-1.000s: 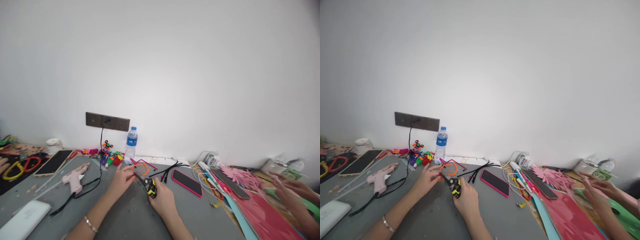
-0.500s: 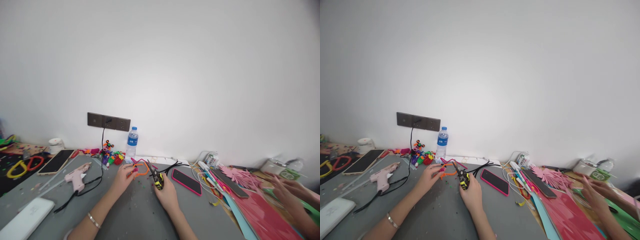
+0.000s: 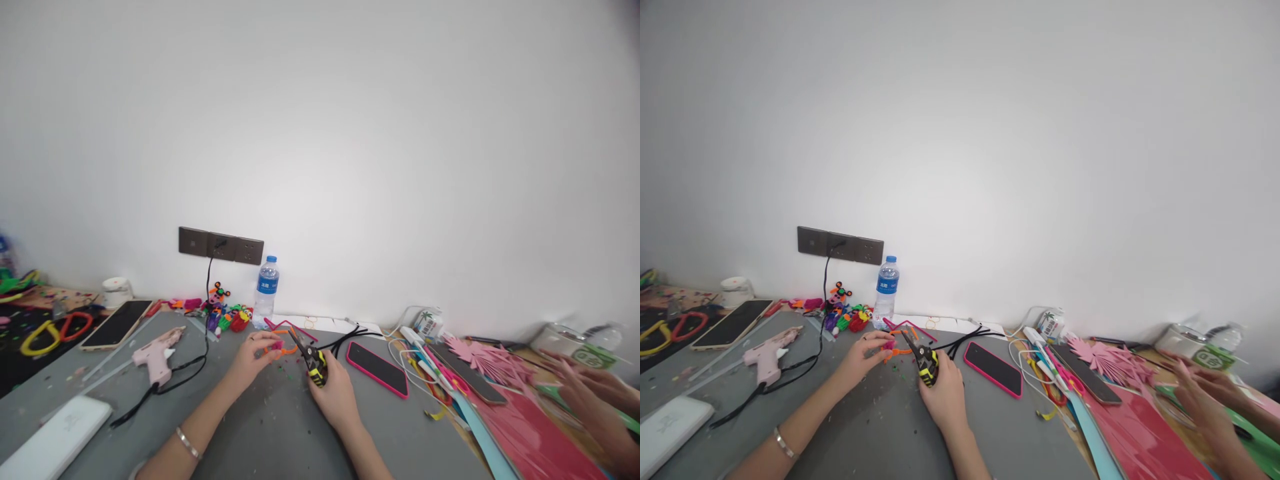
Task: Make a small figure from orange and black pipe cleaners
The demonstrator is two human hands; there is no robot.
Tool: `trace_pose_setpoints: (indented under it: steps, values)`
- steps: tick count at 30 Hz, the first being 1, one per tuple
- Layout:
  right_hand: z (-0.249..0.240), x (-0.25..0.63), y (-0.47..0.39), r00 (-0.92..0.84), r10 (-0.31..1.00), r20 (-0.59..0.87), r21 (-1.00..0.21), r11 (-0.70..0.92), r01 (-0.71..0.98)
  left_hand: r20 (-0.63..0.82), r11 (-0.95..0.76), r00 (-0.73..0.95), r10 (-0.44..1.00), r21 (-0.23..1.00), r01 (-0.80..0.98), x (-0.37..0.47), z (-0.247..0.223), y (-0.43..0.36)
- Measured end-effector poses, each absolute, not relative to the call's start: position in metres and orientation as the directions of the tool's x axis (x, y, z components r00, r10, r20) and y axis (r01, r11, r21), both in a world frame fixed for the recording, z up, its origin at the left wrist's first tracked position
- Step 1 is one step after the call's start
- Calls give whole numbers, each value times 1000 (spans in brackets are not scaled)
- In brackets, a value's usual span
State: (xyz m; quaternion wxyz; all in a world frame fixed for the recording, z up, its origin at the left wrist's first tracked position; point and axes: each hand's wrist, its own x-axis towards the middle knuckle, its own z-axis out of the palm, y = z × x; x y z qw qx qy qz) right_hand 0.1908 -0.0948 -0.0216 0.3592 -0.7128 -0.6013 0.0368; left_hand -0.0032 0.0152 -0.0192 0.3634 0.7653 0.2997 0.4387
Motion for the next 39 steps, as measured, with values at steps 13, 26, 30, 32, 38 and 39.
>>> trace_pose_setpoints:
  steps: [13,26,30,32,38,39]
  values:
    - [-23,195,-95,319,840,440,-552,-27,833,451,-557,466,761,822,115,-5,-14,13]
    - [-18,191,-95,285,858,427,-505,-35,862,412,-527,466,783,837,148,-7,-7,7]
    - [-19,192,-95,280,851,444,-471,-44,881,383,-495,466,798,857,144,-7,-8,9]
    - [-19,192,-95,283,853,439,-475,-47,878,373,-476,483,792,873,106,-6,-8,10]
    - [-21,192,-94,294,868,399,-510,-56,858,337,-419,539,772,907,32,-5,-5,7]
    - [-21,192,-94,293,869,398,-512,-55,857,329,-407,541,774,913,28,-4,-5,7]
